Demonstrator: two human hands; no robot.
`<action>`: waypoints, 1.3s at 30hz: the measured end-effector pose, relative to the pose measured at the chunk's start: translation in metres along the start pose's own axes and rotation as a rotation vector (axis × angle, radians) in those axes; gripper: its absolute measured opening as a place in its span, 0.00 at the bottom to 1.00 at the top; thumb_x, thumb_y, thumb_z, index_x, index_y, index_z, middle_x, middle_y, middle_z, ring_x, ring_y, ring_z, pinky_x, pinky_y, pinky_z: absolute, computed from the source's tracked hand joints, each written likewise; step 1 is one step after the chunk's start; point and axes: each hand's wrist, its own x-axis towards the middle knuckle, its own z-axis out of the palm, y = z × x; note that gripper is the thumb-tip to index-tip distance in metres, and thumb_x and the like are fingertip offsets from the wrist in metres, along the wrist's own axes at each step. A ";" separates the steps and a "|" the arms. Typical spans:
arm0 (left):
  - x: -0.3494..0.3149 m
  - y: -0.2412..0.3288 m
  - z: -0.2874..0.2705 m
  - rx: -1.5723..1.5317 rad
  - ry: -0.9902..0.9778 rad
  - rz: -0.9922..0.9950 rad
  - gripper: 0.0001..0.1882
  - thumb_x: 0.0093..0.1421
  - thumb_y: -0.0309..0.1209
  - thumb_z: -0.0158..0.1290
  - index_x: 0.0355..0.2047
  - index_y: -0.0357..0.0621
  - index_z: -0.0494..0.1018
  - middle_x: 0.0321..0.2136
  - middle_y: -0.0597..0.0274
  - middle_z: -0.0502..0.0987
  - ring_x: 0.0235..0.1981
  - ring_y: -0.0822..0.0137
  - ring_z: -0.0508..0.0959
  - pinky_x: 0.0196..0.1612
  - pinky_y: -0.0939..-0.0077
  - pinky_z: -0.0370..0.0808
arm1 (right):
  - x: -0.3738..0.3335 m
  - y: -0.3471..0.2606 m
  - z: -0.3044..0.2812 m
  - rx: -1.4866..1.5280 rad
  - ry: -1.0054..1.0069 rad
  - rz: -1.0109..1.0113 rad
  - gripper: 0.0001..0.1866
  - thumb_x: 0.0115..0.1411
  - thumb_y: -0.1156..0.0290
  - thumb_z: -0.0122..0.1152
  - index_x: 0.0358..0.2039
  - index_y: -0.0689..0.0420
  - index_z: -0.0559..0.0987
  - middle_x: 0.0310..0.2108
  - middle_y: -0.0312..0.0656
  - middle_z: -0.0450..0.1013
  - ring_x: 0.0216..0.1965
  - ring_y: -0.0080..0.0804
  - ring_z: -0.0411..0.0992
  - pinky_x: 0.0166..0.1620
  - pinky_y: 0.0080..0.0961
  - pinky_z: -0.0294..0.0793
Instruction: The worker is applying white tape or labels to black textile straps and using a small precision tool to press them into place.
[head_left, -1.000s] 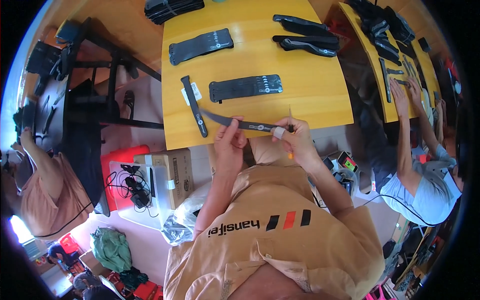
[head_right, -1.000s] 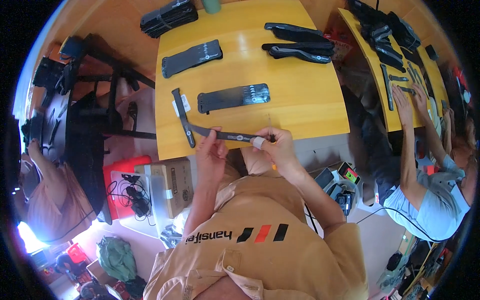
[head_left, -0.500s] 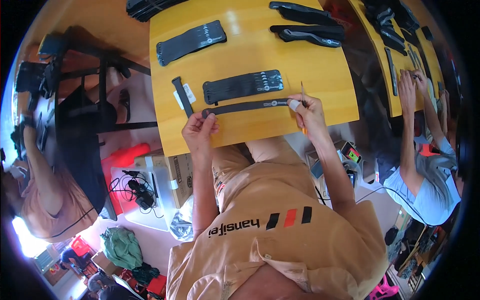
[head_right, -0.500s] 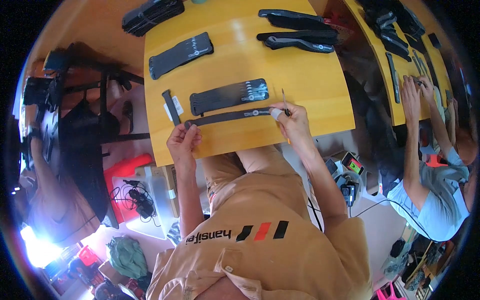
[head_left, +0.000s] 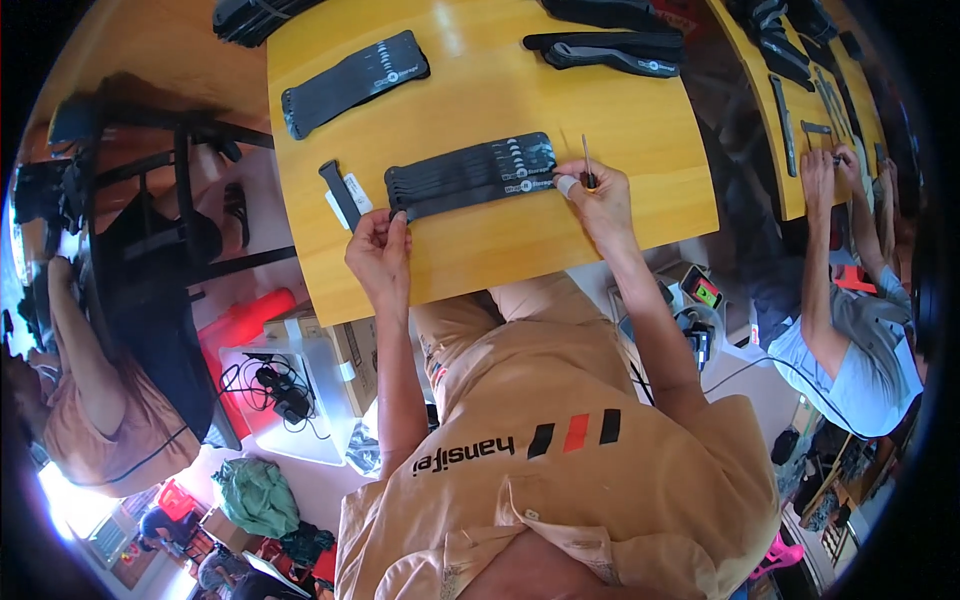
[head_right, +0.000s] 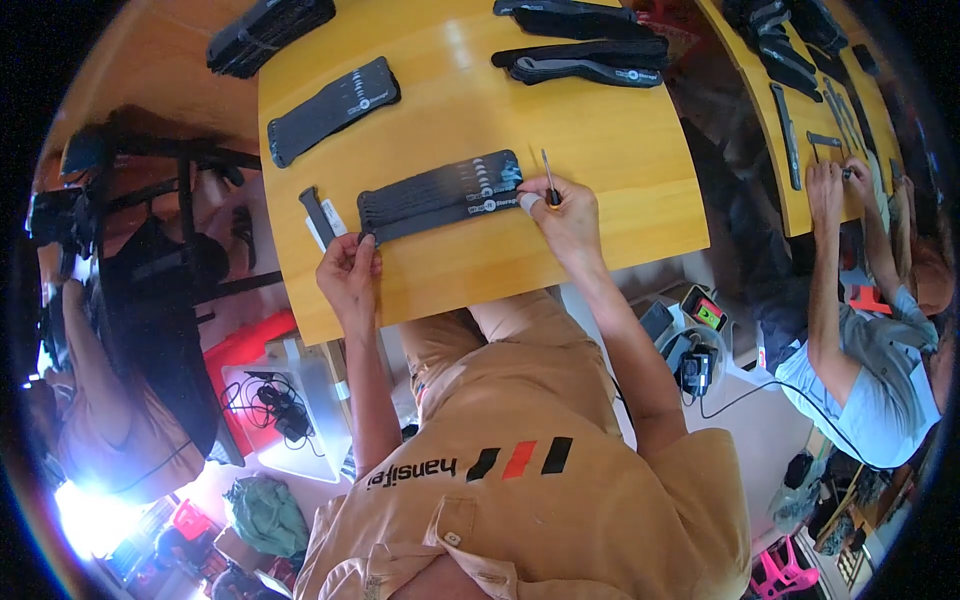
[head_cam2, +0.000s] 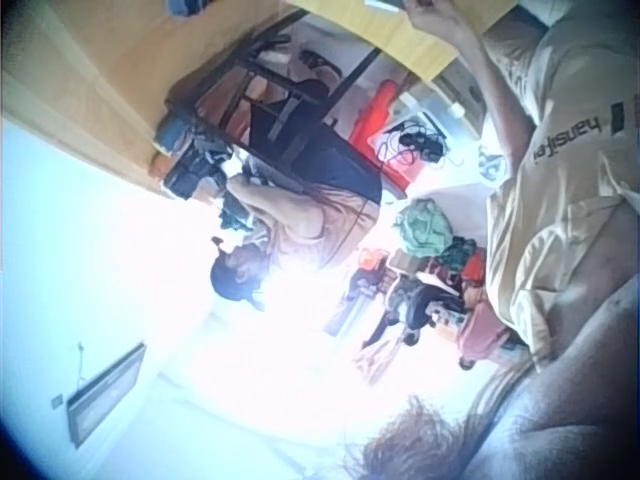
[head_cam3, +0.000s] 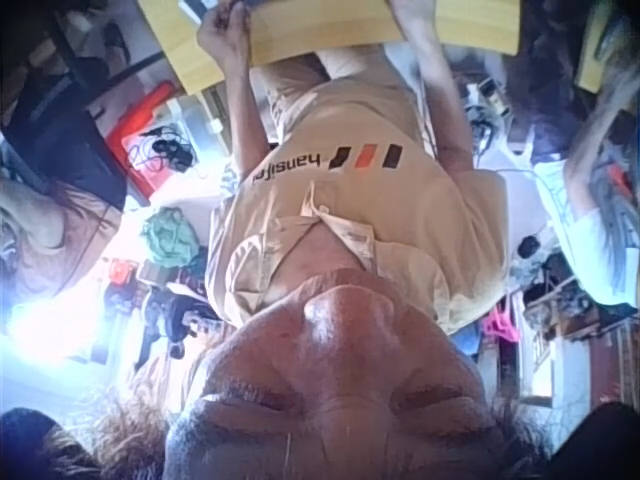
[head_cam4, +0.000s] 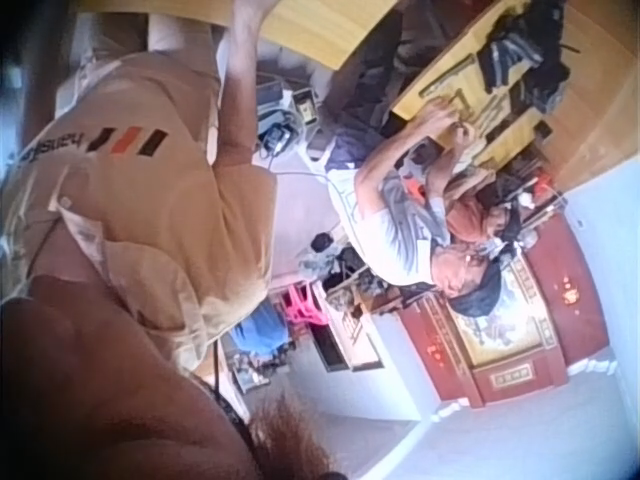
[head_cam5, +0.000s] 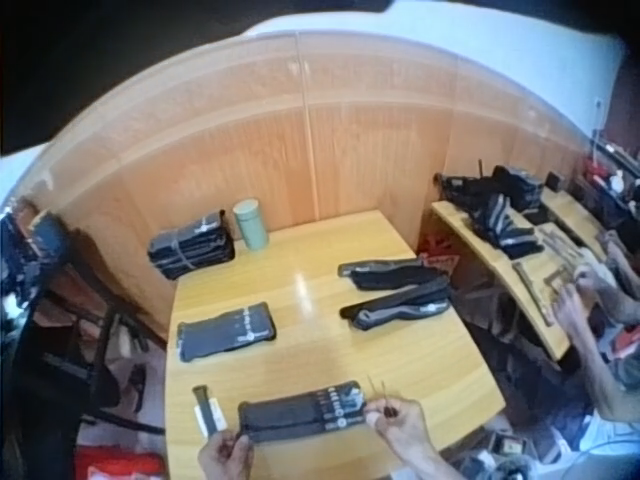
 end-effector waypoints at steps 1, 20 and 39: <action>0.000 0.000 0.001 0.001 -0.003 -0.004 0.04 0.54 0.24 0.53 0.27 0.36 0.70 0.16 0.67 0.69 0.16 0.79 0.67 0.19 0.88 0.63 | 0.000 0.000 0.000 -0.052 0.021 -0.005 0.04 0.48 0.79 0.58 0.26 0.62 0.78 0.16 0.27 0.66 0.17 0.12 0.58 0.20 0.12 0.56; 0.003 0.000 0.006 0.135 0.066 0.003 0.06 0.53 0.25 0.54 0.25 0.34 0.70 0.14 0.67 0.69 0.13 0.80 0.67 0.16 0.86 0.64 | 0.007 -0.001 0.007 -0.190 0.085 -0.098 0.03 0.47 0.80 0.58 0.25 0.63 0.77 0.17 0.29 0.68 0.20 0.13 0.61 0.24 0.11 0.60; 0.004 0.000 0.007 0.130 0.071 -0.004 0.06 0.52 0.24 0.54 0.24 0.33 0.71 0.14 0.66 0.69 0.13 0.79 0.66 0.16 0.85 0.62 | 0.008 0.003 0.007 -0.193 0.103 -0.115 0.03 0.46 0.80 0.58 0.24 0.63 0.77 0.17 0.33 0.69 0.20 0.16 0.64 0.25 0.14 0.64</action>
